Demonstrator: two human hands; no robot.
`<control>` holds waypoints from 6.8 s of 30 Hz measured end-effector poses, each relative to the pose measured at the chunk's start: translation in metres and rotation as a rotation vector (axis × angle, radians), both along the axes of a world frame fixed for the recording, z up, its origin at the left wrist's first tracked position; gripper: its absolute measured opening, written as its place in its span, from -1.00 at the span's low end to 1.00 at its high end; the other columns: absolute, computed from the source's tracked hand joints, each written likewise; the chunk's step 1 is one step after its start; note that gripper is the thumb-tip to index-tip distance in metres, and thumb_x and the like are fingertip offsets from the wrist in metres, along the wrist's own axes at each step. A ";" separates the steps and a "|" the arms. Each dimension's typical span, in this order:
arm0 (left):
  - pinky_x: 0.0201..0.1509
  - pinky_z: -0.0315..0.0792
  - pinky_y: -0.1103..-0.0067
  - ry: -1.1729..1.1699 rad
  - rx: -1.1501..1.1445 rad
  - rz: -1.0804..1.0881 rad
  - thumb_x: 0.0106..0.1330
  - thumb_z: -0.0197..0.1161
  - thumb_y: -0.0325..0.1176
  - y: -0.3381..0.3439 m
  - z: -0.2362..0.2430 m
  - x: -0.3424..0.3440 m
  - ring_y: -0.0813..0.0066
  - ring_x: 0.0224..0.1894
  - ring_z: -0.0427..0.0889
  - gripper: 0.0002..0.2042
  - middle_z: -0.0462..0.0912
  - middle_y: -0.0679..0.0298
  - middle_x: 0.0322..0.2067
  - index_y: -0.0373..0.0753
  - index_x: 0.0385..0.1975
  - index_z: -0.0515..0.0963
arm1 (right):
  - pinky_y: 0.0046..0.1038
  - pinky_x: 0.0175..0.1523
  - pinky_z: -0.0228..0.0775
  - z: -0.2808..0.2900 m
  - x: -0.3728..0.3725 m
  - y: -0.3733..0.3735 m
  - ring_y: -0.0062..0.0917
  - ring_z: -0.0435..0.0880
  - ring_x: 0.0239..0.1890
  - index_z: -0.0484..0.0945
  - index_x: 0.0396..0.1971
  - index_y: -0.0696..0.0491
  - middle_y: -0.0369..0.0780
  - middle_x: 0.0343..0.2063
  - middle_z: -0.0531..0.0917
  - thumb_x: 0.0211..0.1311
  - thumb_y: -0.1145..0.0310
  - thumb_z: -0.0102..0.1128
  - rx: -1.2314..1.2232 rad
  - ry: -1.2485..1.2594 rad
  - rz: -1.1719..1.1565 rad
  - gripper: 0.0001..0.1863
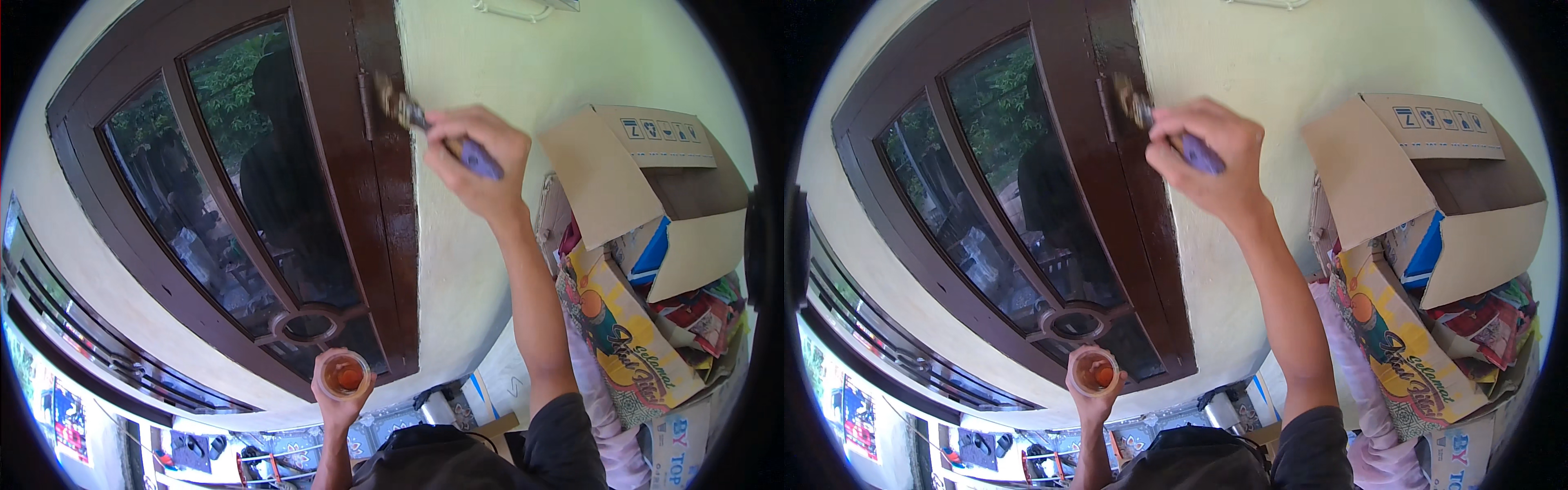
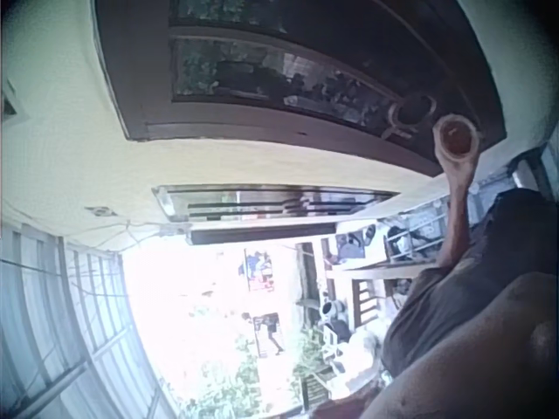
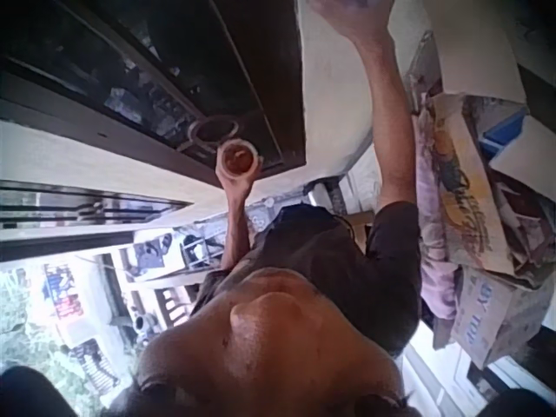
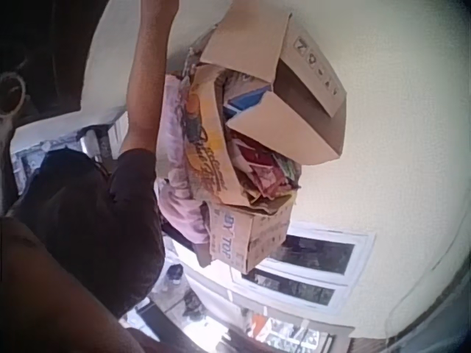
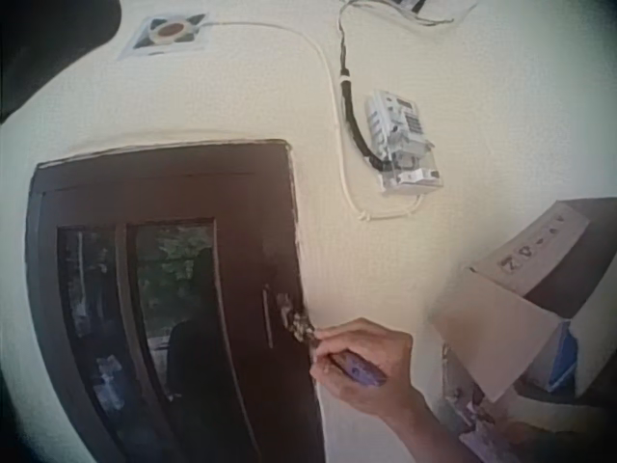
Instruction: The person applies paint or varnish to a wooden door frame with a paint brush.
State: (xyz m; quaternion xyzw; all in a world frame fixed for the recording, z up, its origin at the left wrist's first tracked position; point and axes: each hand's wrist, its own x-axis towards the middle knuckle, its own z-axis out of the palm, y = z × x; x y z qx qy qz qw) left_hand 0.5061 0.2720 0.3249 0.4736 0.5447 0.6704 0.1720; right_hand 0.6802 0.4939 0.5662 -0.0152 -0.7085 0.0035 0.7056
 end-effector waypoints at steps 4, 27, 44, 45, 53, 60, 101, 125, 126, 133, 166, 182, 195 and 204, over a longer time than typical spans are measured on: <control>-0.01 0.45 0.57 -0.003 0.011 0.032 -0.15 0.55 -0.43 -0.002 -0.003 -0.003 0.48 -0.16 0.57 -0.47 0.54 0.25 -0.18 -0.28 -0.12 0.47 | -0.64 -0.32 0.44 -0.021 0.013 -0.008 -0.66 0.64 -0.43 0.67 -0.51 0.17 -0.18 -0.44 0.70 -0.17 0.63 0.34 -0.169 -0.101 0.096 -0.87; -0.01 0.47 0.57 0.016 -0.014 -0.044 -0.14 0.55 -0.43 0.001 -0.003 0.012 0.47 -0.13 0.57 -0.46 0.53 0.23 -0.15 -0.27 -0.09 0.46 | -0.65 -0.24 0.50 -0.015 -0.007 0.011 -0.69 0.65 -0.39 0.66 -0.38 0.21 -0.17 -0.34 0.73 -0.02 0.63 0.36 -0.071 0.290 0.180 -0.85; 0.00 0.46 0.56 0.024 -0.027 -0.060 -0.14 0.53 -0.46 0.006 -0.009 0.007 0.47 -0.12 0.57 -0.44 0.52 0.23 -0.14 -0.26 -0.07 0.44 | -0.68 -0.36 0.43 -0.027 -0.018 0.006 -0.72 0.61 -0.48 0.61 -0.46 0.24 -0.23 -0.51 0.68 -0.11 0.69 0.37 0.080 0.262 -0.070 -0.84; 0.00 0.46 0.56 0.019 -0.029 -0.068 -0.14 0.54 -0.46 0.006 -0.009 0.007 0.47 -0.12 0.57 -0.44 0.52 0.23 -0.14 -0.26 -0.08 0.44 | -0.68 -0.38 0.42 -0.033 -0.017 -0.001 -0.72 0.61 -0.50 0.61 -0.48 0.22 -0.24 -0.53 0.67 -0.13 0.69 0.38 0.031 0.212 -0.133 -0.84; 0.01 0.45 0.57 -0.019 -0.012 -0.071 -0.15 0.54 -0.45 0.007 -0.004 0.012 0.46 -0.12 0.57 -0.45 0.51 0.22 -0.14 -0.28 -0.09 0.45 | -0.65 -0.38 0.45 -0.048 -0.008 -0.017 -0.68 0.61 -0.50 0.60 -0.44 0.26 -0.21 -0.50 0.67 -0.13 0.74 0.35 -0.047 0.226 -0.026 -0.81; 0.00 0.45 0.57 -0.009 -0.023 -0.074 -0.14 0.54 -0.45 0.007 -0.009 0.010 0.46 -0.13 0.56 -0.45 0.51 0.22 -0.15 -0.28 -0.08 0.45 | -0.68 -0.38 0.43 -0.060 -0.027 -0.003 -0.69 0.62 -0.52 0.60 -0.43 0.23 -0.23 -0.52 0.65 -0.14 0.69 0.39 0.061 0.222 -0.072 -0.80; 0.01 0.36 0.29 0.747 0.367 -0.074 -0.31 0.49 -0.40 0.033 0.048 -0.010 0.27 -0.14 0.59 -0.45 0.61 0.31 -0.20 -0.14 -0.16 0.54 | -0.50 -0.42 0.54 -0.100 0.022 -0.148 -0.43 0.68 -0.52 0.58 -0.53 0.08 -0.22 -0.48 0.62 -0.27 0.50 0.46 -0.439 -0.657 0.259 -0.77; 0.00 0.45 0.62 -0.001 -0.007 -0.142 -0.14 0.49 -0.55 0.026 0.039 0.029 0.55 -0.14 0.57 -0.43 0.57 0.26 -0.19 -0.30 -0.04 0.45 | -0.41 -0.28 0.66 -0.192 0.044 -0.137 -0.40 0.71 -0.45 0.54 -0.44 0.26 -0.02 -0.42 0.67 0.06 0.58 0.22 -1.201 0.170 0.584 -0.92; 0.00 0.45 0.62 0.004 -0.001 -0.157 -0.14 0.49 -0.55 0.030 0.040 0.029 0.55 -0.14 0.57 -0.43 0.57 0.26 -0.19 -0.30 -0.04 0.45 | -0.41 -0.28 0.66 -0.193 0.042 -0.135 -0.40 0.71 -0.45 0.54 -0.44 0.26 -0.02 -0.42 0.67 0.06 0.58 0.22 -1.192 0.181 0.575 -0.92; -0.02 0.46 0.63 0.035 0.055 -0.060 -0.08 0.50 -0.54 0.050 0.065 0.032 0.59 -0.16 0.56 -0.46 0.56 0.28 -0.19 -0.27 -0.03 0.45 | -0.44 -0.24 0.72 -0.202 0.024 -0.118 -0.36 0.76 -0.34 0.52 -0.39 0.10 -0.03 -0.35 0.70 0.27 0.34 0.11 -1.569 0.669 1.112 -0.86; 0.03 0.46 0.59 -0.090 0.057 -0.064 -0.09 0.50 -0.52 0.042 0.050 0.013 0.55 -0.15 0.57 -0.46 0.56 0.29 -0.19 -0.25 -0.03 0.46 | -0.69 -0.39 0.42 -0.029 -0.036 -0.021 -0.72 0.58 -0.51 0.61 -0.46 0.21 -0.27 -0.51 0.65 -0.02 0.63 0.40 -0.188 0.515 0.018 -0.87; 0.01 0.47 0.61 -0.136 0.054 -0.041 -0.06 0.48 -0.57 0.029 0.043 0.007 0.55 -0.13 0.54 -0.47 0.53 0.27 -0.16 -0.29 -0.02 0.43 | -0.71 -0.37 0.42 -0.026 -0.037 -0.014 -0.75 0.58 -0.47 0.60 -0.41 0.24 -0.26 -0.48 0.67 0.03 0.66 0.33 0.010 0.455 -0.051 -0.89; -0.04 0.48 0.62 -0.072 0.077 -0.027 0.03 0.41 -0.58 0.025 0.039 0.008 0.54 -0.15 0.58 -0.51 0.58 0.28 -0.21 -0.22 0.00 0.45 | -0.65 -0.23 0.50 -0.011 -0.017 0.009 -0.68 0.64 -0.36 0.60 -0.37 0.24 -0.22 -0.41 0.68 -0.05 0.72 0.35 0.152 0.296 0.038 -0.80; 0.04 0.50 0.56 -0.087 0.018 0.029 -0.04 0.48 -0.53 0.018 0.033 -0.002 0.52 -0.14 0.57 -0.51 0.55 0.26 -0.18 -0.25 -0.05 0.47 | -0.66 -0.35 0.45 -0.056 -0.004 -0.004 -0.71 0.62 -0.48 0.65 -0.50 0.16 -0.24 -0.42 0.71 -0.18 0.65 0.42 -0.078 0.196 0.197 -0.83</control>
